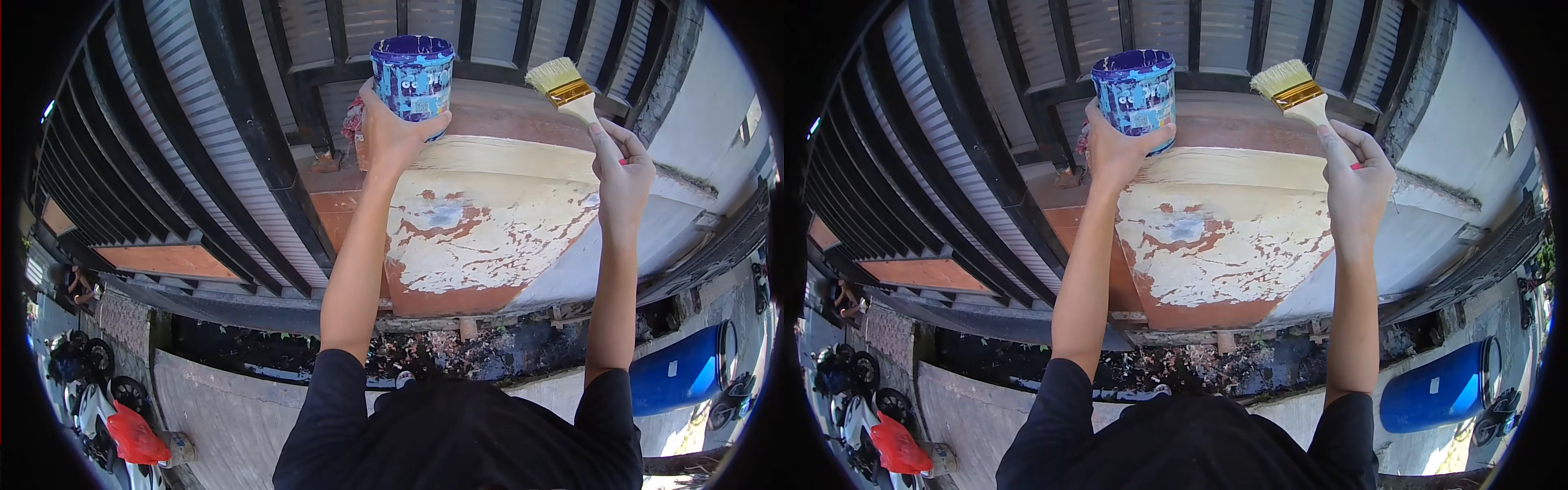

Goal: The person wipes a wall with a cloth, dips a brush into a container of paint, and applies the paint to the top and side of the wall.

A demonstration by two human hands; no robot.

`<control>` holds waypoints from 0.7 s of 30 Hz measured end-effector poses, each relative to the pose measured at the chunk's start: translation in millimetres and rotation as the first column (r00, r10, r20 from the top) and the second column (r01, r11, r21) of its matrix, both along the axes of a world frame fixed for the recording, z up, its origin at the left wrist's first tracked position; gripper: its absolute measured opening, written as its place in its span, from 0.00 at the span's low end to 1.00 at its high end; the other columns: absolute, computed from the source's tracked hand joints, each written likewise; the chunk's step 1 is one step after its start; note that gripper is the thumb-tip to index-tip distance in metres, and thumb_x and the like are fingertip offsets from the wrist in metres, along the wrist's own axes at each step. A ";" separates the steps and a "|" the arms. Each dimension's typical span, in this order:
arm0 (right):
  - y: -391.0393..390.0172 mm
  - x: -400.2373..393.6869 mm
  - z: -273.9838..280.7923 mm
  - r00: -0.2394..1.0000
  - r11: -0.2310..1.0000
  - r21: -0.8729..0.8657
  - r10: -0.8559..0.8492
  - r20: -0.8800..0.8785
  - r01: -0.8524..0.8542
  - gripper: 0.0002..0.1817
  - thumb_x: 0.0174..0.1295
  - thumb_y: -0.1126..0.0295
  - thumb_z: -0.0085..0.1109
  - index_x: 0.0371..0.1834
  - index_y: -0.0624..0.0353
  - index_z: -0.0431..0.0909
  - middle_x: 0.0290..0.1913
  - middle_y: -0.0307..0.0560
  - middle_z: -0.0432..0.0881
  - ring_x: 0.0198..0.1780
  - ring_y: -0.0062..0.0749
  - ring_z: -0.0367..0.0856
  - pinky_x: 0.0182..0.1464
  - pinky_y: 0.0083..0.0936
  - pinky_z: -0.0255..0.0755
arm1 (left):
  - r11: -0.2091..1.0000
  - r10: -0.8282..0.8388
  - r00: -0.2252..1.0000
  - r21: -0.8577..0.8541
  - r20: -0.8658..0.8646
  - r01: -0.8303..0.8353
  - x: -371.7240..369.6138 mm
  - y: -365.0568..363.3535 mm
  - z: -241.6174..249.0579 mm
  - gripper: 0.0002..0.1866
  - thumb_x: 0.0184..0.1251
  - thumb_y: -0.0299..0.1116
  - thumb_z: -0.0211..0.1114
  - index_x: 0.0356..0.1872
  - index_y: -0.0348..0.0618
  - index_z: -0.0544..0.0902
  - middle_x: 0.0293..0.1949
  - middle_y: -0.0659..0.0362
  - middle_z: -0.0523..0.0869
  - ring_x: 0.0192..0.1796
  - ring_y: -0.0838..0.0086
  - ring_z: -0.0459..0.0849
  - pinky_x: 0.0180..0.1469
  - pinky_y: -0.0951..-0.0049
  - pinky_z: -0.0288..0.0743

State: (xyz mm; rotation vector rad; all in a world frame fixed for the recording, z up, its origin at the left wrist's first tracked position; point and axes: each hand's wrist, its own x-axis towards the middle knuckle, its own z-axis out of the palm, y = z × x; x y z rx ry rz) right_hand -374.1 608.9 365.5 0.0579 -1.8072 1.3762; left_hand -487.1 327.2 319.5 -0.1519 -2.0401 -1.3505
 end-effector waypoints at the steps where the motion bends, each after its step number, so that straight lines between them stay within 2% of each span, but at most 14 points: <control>1: 4.1 1.7 -4.2 1.000 1.000 -0.015 -0.025 0.001 0.025 0.18 0.71 0.65 0.73 0.53 0.72 0.88 0.34 0.36 0.84 0.28 0.11 0.71 0.30 0.13 0.63 | 1.000 -0.007 0.999 0.025 -0.036 0.008 -0.1 0.3 0.9 0.64 0.39 0.49 0.90 0.75 0.32 0.59 0.62 0.39 0.84 0.64 0.50 0.85 0.67 0.54 0.78; 5: 13.5 14.8 -15.4 0.994 0.995 0.004 -0.104 -0.032 0.105 0.17 0.71 0.66 0.73 0.53 0.71 0.88 0.32 0.36 0.82 0.28 0.12 0.71 0.30 0.13 0.64 | 0.996 -0.052 0.994 0.067 -0.095 0.058 1.2 -5.4 4.1 0.61 0.39 0.48 0.90 0.73 0.30 0.64 0.62 0.41 0.85 0.63 0.53 0.85 0.67 0.56 0.77; 8: 20.3 27.4 -22.1 0.995 0.995 -0.047 -0.091 -0.032 0.089 0.17 0.71 0.66 0.74 0.52 0.71 0.88 0.32 0.37 0.82 0.28 0.13 0.73 0.30 0.14 0.65 | 0.996 -0.055 0.989 0.066 -0.141 0.064 12.2 -9.3 8.0 0.61 0.39 0.48 0.90 0.73 0.30 0.64 0.60 0.42 0.86 0.62 0.53 0.86 0.67 0.57 0.77; 10: 22.4 39.1 -23.9 0.985 0.981 -0.100 -0.169 -0.030 0.165 0.17 0.69 0.68 0.76 0.52 0.71 0.87 0.32 0.38 0.83 0.29 0.15 0.75 0.31 0.16 0.66 | 0.994 -0.068 0.987 0.072 -0.142 0.079 27.5 -10.3 9.5 0.61 0.39 0.47 0.90 0.73 0.30 0.64 0.59 0.42 0.86 0.60 0.54 0.87 0.66 0.59 0.79; 13: 37.2 53.4 -32.6 0.979 0.977 -0.082 -0.199 -0.036 0.196 0.18 0.66 0.71 0.78 0.52 0.72 0.85 0.34 0.41 0.85 0.30 0.17 0.78 0.33 0.16 0.70 | 0.976 -0.164 0.969 0.116 -0.184 0.187 60.8 -9.2 4.8 0.59 0.42 0.42 0.91 0.73 0.31 0.63 0.59 0.43 0.85 0.61 0.59 0.87 0.64 0.62 0.81; 17: 46.3 70.1 -45.7 0.982 0.978 -0.096 -0.188 -0.033 0.184 0.17 0.67 0.73 0.77 0.53 0.71 0.83 0.36 0.43 0.86 0.32 0.20 0.83 0.37 0.17 0.76 | 0.943 -0.257 0.959 0.186 -0.123 0.277 112.7 -2.7 -31.1 0.59 0.43 0.38 0.91 0.74 0.33 0.60 0.62 0.44 0.82 0.62 0.61 0.85 0.65 0.62 0.81; 19: 44.4 75.3 -52.8 0.993 0.991 -0.075 -0.114 -0.039 0.111 0.13 0.71 0.74 0.73 0.52 0.70 0.82 0.39 0.47 0.87 0.35 0.22 0.86 0.41 0.19 0.81 | 0.942 -0.261 0.962 0.198 -0.081 0.272 140.3 5.1 -58.6 0.59 0.43 0.37 0.91 0.74 0.33 0.60 0.63 0.44 0.81 0.63 0.61 0.84 0.66 0.61 0.80; 21: 47.7 76.3 -60.9 0.999 0.998 -0.041 -0.043 -0.032 0.042 0.12 0.73 0.75 0.70 0.53 0.70 0.80 0.39 0.48 0.87 0.35 0.24 0.87 0.40 0.20 0.82 | 0.940 -0.262 0.965 0.221 -0.025 0.261 167.1 13.1 -91.3 0.59 0.43 0.37 0.92 0.74 0.34 0.60 0.64 0.44 0.80 0.65 0.61 0.83 0.67 0.61 0.79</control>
